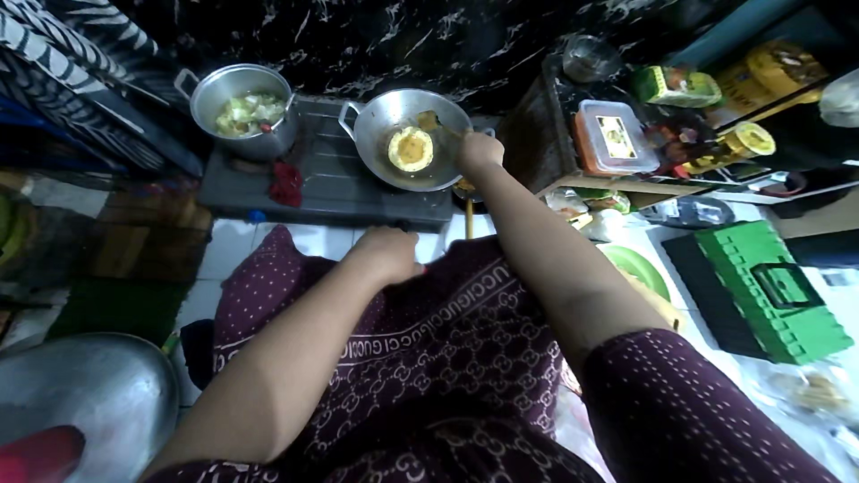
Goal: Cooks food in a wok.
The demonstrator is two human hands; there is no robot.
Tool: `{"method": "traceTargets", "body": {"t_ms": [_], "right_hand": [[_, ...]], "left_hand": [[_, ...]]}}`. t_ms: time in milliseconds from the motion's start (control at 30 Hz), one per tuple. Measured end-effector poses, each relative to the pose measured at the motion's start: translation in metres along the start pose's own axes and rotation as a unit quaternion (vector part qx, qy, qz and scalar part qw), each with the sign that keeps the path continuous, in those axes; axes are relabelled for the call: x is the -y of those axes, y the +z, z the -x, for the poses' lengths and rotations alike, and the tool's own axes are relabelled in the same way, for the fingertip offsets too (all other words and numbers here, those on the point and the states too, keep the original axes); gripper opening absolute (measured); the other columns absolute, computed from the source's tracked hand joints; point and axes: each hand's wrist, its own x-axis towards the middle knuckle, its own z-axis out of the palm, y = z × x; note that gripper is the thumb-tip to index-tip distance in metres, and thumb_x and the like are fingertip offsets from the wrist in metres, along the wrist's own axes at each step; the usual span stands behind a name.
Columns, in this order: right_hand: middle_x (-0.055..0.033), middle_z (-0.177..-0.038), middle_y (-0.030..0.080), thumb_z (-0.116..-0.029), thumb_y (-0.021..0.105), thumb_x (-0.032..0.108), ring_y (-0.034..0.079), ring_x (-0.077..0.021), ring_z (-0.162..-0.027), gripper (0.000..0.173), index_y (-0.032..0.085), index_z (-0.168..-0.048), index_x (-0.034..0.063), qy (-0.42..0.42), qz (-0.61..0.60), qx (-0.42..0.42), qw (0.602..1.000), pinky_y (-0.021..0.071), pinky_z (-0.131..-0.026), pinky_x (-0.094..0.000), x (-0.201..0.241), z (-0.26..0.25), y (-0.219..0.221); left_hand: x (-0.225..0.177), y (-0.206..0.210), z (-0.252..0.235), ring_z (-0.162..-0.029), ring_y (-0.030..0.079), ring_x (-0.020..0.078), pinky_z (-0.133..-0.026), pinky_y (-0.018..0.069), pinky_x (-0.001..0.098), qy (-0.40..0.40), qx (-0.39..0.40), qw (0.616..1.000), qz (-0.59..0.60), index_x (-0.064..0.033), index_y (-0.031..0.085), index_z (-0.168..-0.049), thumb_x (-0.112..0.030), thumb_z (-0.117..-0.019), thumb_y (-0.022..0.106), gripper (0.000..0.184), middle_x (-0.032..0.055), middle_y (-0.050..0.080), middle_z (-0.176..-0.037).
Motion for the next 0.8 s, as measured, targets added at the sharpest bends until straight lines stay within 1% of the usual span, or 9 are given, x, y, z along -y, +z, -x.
{"method": "traceTargets", "body": {"t_ms": [100, 267, 467, 633, 733, 800], "right_hand": [[-0.0290, -0.131, 0.064, -0.0970, 0.060, 0.012, 0.063, -0.0479, -0.122, 0.046, 0.053, -0.140, -0.0022, 0.006, -0.009, -0.008, 1.000, 0.0518, -0.090, -0.0681, 0.001, 0.000, 0.000], [-0.0277, -0.130, 0.065, -0.0971, 0.060, 0.012, 0.064, -0.0467, -0.121, 0.047, 0.053, -0.141, -0.0010, 0.007, 0.000, -0.011, 1.000, 0.0526, -0.090, -0.0667, 0.002, 0.000, -0.002], [-0.0284, -0.132, 0.064, -0.0961, 0.062, 0.013, 0.063, -0.0477, -0.121, 0.048, 0.053, -0.140, -0.0027, 0.010, 0.001, -0.011, 1.000, 0.0523, -0.090, -0.0670, 0.002, 0.001, -0.003], [-0.0277, -0.130, 0.065, -0.0963, 0.060, 0.013, 0.064, -0.0470, -0.120, 0.047, 0.053, -0.141, -0.0004, 0.014, 0.007, -0.012, 1.000, 0.0528, -0.089, -0.0667, 0.003, 0.000, -0.003], [-0.0280, -0.133, 0.064, -0.0980, 0.060, 0.015, 0.062, -0.0475, -0.123, 0.048, 0.052, -0.143, 0.0008, 0.021, -0.006, -0.001, 1.000, 0.0510, -0.092, -0.0678, 0.002, 0.003, -0.010], [-0.0277, -0.133, 0.064, -0.0993, 0.061, 0.019, 0.062, -0.0472, -0.124, 0.045, 0.055, -0.140, 0.0001, 0.025, -0.018, -0.001, 1.000, 0.0494, -0.093, -0.0694, -0.004, 0.003, -0.016]], "left_hand": [[0.000, -0.001, 0.001, -0.135, 0.053, 0.0361, -0.114, 0.0376, 0.0589, -0.003, 0.002, 1.000, -0.001, -0.0118, 0.051, -0.150, -0.050, -0.1024, 0.057, 0.061, 0.0181, 0.060, -0.141], [0.000, -0.002, 0.000, -0.136, 0.053, 0.0355, -0.114, 0.0372, 0.0584, 0.000, 0.003, 1.000, -0.002, -0.0115, 0.050, -0.151, -0.050, -0.1028, 0.056, 0.062, 0.0180, 0.059, -0.142], [0.000, -0.003, 0.001, -0.134, 0.054, 0.0353, -0.114, 0.0369, 0.0575, 0.003, 0.004, 1.000, -0.004, -0.0113, 0.050, -0.151, -0.050, -0.1028, 0.057, 0.062, 0.0177, 0.060, -0.140], [-0.001, -0.004, 0.001, -0.134, 0.054, 0.0356, -0.113, 0.0382, 0.0579, 0.004, 0.007, 1.000, -0.009, -0.0111, 0.049, -0.151, -0.050, -0.1029, 0.056, 0.062, 0.0182, 0.061, -0.139], [-0.002, -0.004, 0.001, -0.133, 0.055, 0.0355, -0.113, 0.0384, 0.0578, 0.004, 0.009, 1.000, -0.008, -0.0109, 0.049, -0.151, -0.049, -0.1031, 0.056, 0.062, 0.0182, 0.061, -0.138], [-0.002, -0.004, 0.001, -0.133, 0.055, 0.0353, -0.114, 0.0374, 0.0581, 0.003, 0.006, 1.000, -0.004, -0.0110, 0.049, -0.151, -0.049, -0.1029, 0.057, 0.062, 0.0178, 0.061, -0.139]]}}
